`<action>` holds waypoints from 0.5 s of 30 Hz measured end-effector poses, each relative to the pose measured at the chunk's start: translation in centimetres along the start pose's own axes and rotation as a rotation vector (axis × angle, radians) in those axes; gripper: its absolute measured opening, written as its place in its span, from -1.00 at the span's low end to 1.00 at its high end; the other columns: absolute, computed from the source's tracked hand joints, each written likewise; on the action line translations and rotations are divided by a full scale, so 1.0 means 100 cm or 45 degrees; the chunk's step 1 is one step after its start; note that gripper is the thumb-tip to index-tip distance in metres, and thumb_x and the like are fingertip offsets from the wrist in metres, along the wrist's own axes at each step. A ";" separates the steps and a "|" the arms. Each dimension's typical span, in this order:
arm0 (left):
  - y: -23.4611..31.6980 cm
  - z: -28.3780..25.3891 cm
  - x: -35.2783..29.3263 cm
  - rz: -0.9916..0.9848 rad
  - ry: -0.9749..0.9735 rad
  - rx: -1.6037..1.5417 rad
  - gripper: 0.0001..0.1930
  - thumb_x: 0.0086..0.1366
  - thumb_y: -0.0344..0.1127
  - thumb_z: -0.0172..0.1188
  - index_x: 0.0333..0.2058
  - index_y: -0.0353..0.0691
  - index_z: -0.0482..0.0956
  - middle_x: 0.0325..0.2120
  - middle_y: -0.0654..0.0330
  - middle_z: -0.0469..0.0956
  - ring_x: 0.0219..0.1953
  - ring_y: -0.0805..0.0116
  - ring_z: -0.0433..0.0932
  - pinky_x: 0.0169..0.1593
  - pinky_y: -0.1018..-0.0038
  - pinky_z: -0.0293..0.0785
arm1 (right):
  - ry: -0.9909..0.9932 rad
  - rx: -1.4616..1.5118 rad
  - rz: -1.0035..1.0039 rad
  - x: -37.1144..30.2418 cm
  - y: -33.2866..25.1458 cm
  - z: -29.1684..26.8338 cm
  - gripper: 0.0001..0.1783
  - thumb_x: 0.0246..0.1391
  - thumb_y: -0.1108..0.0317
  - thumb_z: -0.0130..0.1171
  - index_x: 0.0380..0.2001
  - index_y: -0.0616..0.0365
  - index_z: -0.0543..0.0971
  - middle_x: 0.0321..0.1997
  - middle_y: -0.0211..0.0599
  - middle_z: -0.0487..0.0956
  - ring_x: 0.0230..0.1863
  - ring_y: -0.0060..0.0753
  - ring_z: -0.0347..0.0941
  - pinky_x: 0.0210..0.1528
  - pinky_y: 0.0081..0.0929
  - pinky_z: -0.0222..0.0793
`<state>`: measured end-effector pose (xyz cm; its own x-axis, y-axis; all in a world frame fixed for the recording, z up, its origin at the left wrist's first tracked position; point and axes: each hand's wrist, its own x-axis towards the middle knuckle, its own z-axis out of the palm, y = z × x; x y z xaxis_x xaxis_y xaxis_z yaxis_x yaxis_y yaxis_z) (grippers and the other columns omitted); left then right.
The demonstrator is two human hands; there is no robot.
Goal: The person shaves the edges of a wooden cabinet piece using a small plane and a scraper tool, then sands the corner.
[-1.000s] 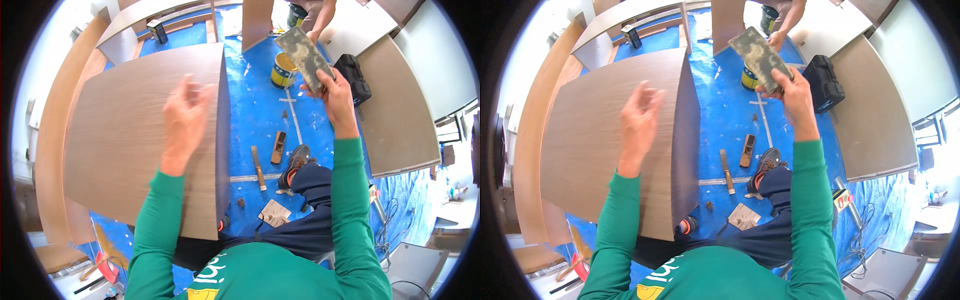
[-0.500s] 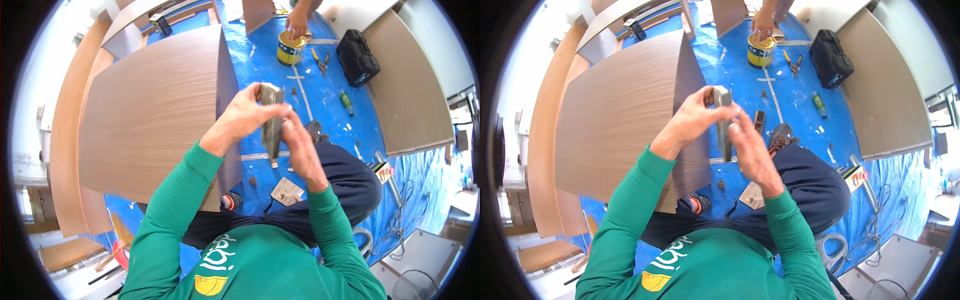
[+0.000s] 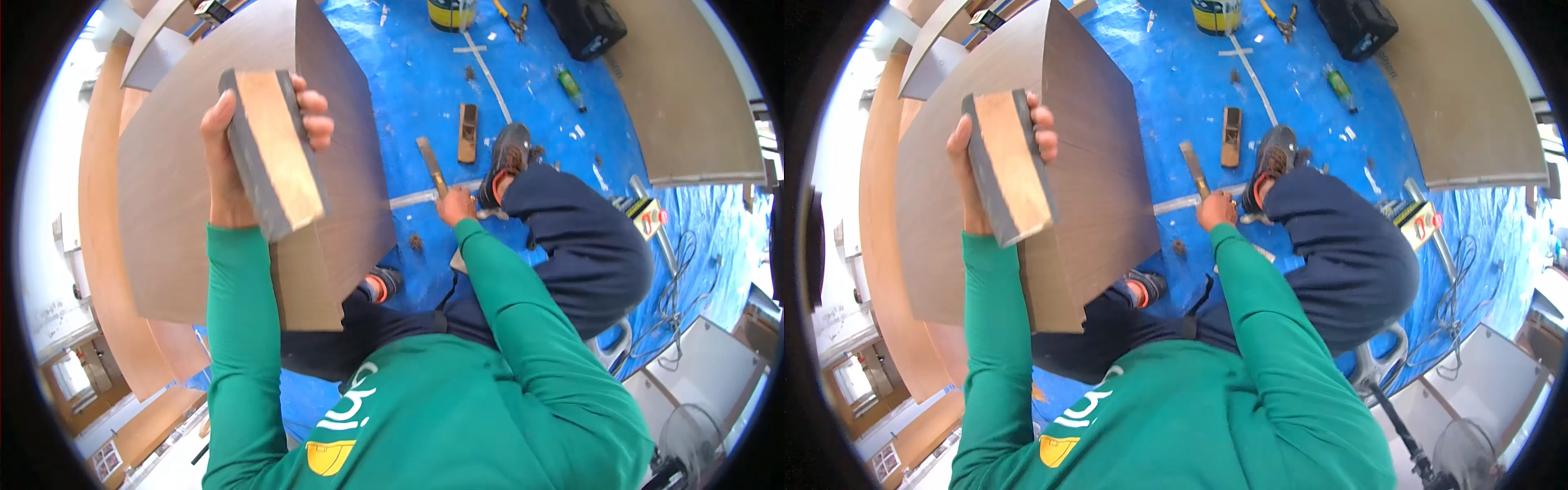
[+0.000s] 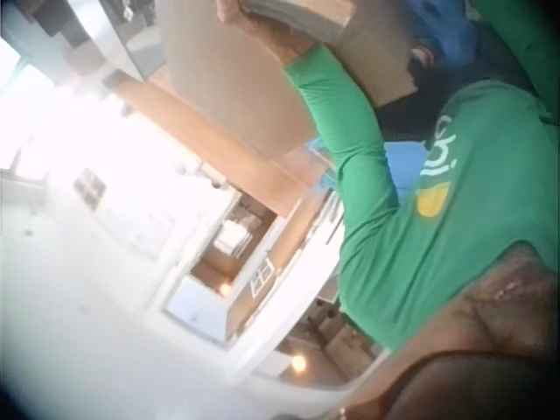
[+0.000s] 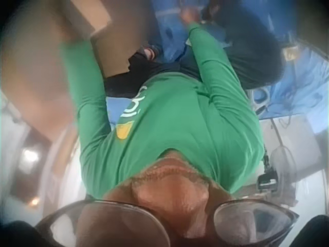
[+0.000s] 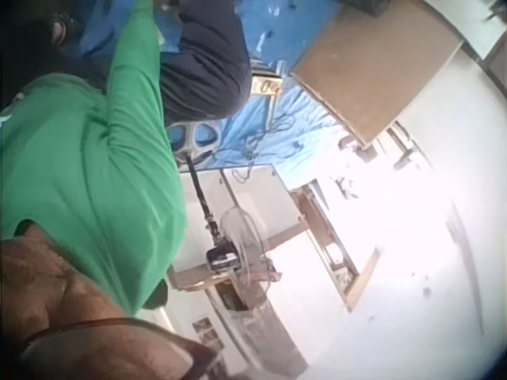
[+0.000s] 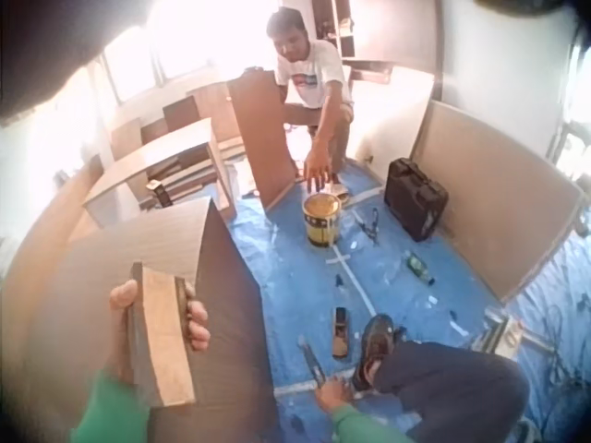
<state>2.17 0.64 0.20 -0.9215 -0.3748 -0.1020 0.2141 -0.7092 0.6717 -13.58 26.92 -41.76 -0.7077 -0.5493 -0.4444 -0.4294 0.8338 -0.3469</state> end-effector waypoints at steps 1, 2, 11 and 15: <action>0.001 -0.010 0.000 -0.001 -0.125 0.024 -0.03 0.36 0.35 0.39 0.36 -0.44 0.37 0.07 -0.11 0.59 0.03 -0.01 0.75 0.14 0.16 0.83 | -0.028 -0.058 -0.064 0.008 0.009 0.006 -0.37 0.30 0.05 0.45 0.21 0.34 0.63 0.27 0.28 0.63 0.26 0.40 0.65 0.30 0.25 0.60; 0.008 -0.014 -0.001 -0.021 -0.239 0.071 -0.01 0.36 0.29 0.45 0.39 -0.45 0.32 0.11 -0.10 0.56 0.08 -0.02 0.72 0.17 0.14 0.83 | -0.065 -0.092 -0.131 0.014 0.015 0.012 -0.34 0.27 0.04 0.49 0.22 0.34 0.61 0.27 0.31 0.63 0.26 0.41 0.64 0.31 0.26 0.59; 0.082 -0.082 -0.030 0.224 -0.424 -0.195 0.13 0.40 0.23 0.46 0.52 -0.60 0.11 0.14 -0.22 0.44 0.11 -0.11 0.60 0.27 -0.03 0.78 | 0.097 0.214 -0.113 0.028 -0.007 0.028 -0.56 0.38 0.28 0.36 0.13 0.34 0.49 0.13 0.26 0.59 0.17 0.47 0.62 0.24 0.24 0.55; 0.079 -0.081 -0.029 0.174 -0.208 -0.281 0.14 0.40 0.28 0.43 0.50 -0.62 0.11 0.06 -0.20 0.49 0.07 -0.13 0.66 0.18 -0.02 0.81 | 0.394 0.406 -0.147 0.071 -0.028 0.005 -0.55 0.40 0.25 0.37 0.11 0.38 0.49 0.10 0.32 0.60 0.18 0.50 0.56 0.24 0.26 0.47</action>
<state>9.17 -8.71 -0.18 -0.9153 -0.3875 0.1097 0.3886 -0.7783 0.4933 -17.06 20.69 -44.38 -0.8204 -0.5551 -0.1370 -0.3556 0.6830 -0.6380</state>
